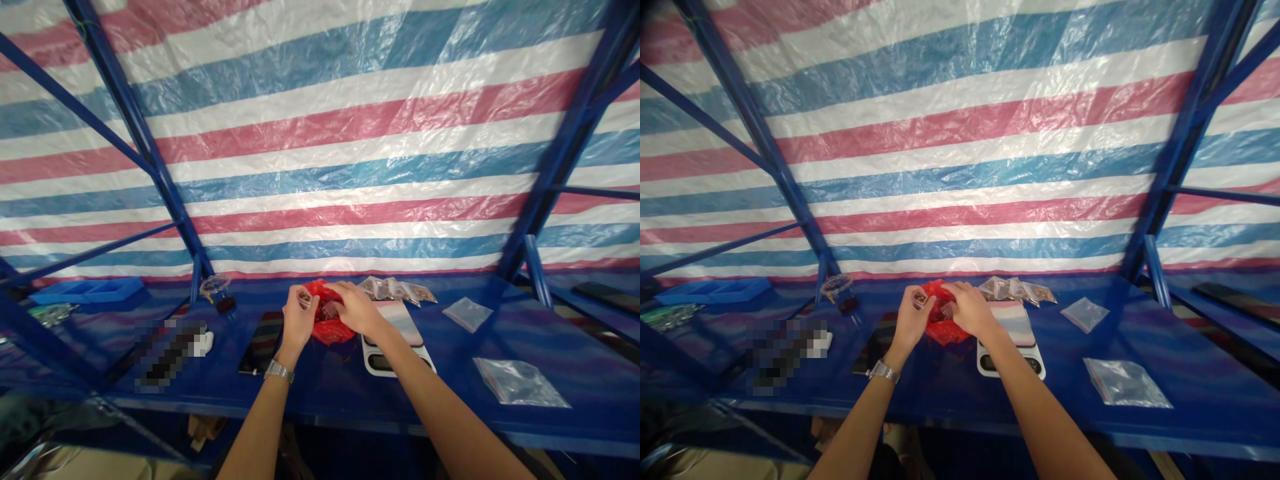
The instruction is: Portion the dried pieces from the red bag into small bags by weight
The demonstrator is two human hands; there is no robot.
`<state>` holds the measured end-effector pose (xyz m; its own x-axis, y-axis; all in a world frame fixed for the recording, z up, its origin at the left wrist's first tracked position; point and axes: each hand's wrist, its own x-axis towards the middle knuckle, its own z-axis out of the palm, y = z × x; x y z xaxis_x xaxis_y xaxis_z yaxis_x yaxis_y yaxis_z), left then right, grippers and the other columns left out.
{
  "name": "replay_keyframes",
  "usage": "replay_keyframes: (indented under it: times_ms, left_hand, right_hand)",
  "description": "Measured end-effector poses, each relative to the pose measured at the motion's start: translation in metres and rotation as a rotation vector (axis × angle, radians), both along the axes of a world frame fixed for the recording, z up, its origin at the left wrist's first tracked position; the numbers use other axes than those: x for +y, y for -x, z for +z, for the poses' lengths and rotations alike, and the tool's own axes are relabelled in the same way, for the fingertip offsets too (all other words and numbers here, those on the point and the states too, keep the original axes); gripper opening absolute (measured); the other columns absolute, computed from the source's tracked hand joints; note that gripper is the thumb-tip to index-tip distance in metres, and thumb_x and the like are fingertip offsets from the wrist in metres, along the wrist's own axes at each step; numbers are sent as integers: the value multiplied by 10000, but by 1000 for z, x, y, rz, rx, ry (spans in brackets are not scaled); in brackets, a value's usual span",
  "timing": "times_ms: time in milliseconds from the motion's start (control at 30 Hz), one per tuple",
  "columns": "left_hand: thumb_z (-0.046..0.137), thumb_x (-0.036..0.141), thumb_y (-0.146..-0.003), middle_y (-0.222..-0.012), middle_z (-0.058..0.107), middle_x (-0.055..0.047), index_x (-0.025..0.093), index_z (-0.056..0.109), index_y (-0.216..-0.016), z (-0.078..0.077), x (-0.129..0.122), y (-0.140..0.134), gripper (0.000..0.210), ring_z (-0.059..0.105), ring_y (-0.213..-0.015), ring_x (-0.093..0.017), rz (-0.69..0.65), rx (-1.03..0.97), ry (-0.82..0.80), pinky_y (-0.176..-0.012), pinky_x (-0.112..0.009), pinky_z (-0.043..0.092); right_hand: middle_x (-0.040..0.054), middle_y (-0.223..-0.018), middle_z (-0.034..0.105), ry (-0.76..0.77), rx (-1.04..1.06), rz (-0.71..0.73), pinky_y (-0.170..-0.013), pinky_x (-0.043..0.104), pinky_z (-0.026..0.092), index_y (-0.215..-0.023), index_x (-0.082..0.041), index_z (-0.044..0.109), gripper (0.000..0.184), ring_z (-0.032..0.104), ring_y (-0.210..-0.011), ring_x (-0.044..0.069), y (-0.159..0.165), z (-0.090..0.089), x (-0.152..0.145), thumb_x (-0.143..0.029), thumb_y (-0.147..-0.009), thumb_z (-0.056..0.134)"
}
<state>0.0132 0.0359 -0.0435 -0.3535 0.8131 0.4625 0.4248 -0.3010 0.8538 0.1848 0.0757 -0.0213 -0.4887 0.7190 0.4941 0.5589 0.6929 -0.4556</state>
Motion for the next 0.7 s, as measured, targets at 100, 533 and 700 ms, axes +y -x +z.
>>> replay_keyframes:
  times_ms: [100, 533, 700]
  left_hand:
    - [656, 220, -836, -828, 608, 36, 239, 512, -998, 0, -2, -4, 218, 608, -769, -167, 81, 154, 34, -829, -317, 432]
    - [722, 231, -828, -1325, 626, -98, 270, 538, -1320, 15, -18, -46, 526, 549, -1263, -291, -117, 282, -77, -1083, -442, 401]
    - [712, 303, -872, -1296, 674, -112, 249, 565, -1372, 14, -19, -61, 524, 664, -1109, -246, -348, 31, -27, -966, -372, 518]
  right_hand:
    - [76, -1166, 714, 15, 203, 74, -978, 329, 476, -1163, -202, 695, 322, 651, -1066, 208, 7, 7, -10, -78, -889, 581]
    - [49, -1008, 760, 95, 510, 56, -784, 311, 525, -1012, -218, 701, 166, 693, -844, 195, -25, 10, -12, -284, -939, 567]
    - [54, -906, 751, 197, 697, -1, -748, 317, 550, -1029, -205, 680, 225, 699, -792, 201, -60, 13, -6, -374, -882, 653]
